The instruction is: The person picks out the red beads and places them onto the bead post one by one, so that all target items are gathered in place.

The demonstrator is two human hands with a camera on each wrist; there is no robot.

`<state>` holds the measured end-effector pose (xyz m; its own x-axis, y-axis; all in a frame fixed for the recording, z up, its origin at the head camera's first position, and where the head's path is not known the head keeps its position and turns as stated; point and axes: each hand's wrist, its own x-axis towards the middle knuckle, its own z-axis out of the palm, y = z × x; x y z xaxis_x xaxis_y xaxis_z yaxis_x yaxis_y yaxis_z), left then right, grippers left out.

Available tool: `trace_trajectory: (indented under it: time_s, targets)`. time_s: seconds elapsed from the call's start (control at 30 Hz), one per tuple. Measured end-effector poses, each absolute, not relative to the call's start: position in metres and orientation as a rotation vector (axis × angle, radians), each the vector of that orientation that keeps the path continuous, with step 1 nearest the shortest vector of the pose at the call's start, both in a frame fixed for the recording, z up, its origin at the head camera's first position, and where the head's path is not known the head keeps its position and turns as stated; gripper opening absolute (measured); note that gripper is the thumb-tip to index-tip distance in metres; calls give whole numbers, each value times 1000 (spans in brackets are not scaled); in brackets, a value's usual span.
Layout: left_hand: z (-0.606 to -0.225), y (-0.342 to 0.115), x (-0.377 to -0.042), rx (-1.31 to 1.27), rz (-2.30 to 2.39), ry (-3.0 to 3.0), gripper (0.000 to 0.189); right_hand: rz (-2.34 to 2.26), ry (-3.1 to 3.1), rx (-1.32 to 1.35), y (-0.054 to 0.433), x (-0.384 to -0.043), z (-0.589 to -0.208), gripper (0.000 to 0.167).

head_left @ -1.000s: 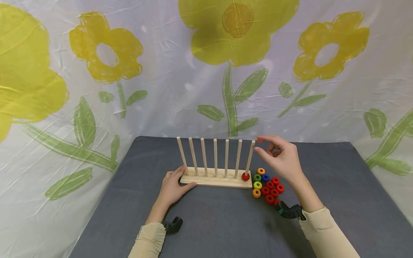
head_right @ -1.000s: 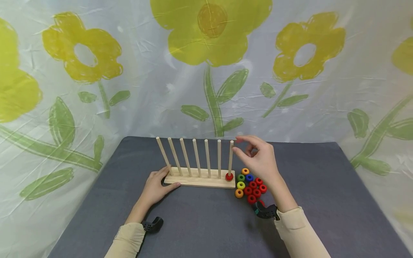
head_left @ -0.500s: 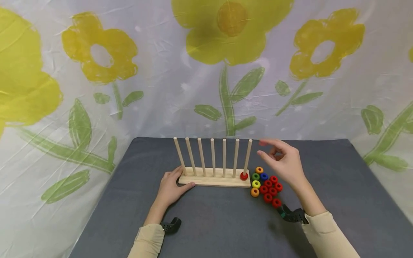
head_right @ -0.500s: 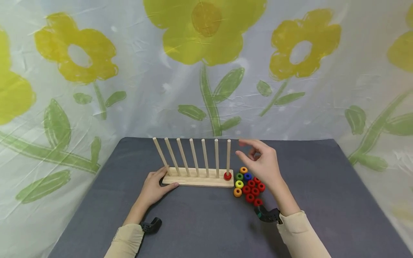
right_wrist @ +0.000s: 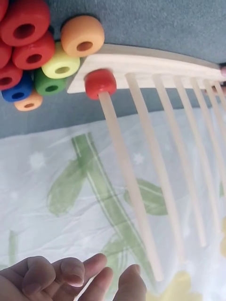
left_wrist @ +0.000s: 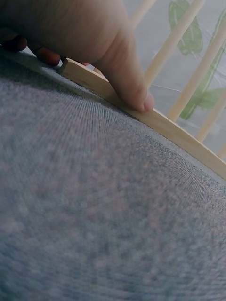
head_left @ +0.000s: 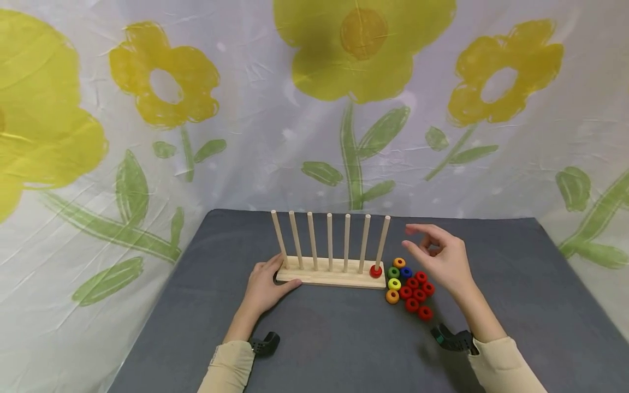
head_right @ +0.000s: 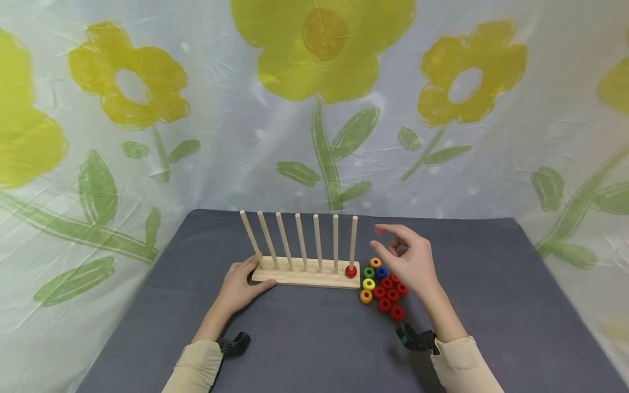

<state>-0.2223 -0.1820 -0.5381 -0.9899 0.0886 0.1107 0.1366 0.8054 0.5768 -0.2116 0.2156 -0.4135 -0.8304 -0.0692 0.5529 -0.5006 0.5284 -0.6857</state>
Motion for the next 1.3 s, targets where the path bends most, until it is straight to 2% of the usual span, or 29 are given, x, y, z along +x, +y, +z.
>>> trace_trajectory:
  time_s: [0.77, 1.3]
  targets:
    - [-537, -180, -221, -173, -953, -2881, 90, 1242, -2380, 394, 236, -200, -454, 30]
    - [-538, -180, -221, -170, -957, -2872, 90, 1248, -2402, 338, 250, -191, -467, 31]
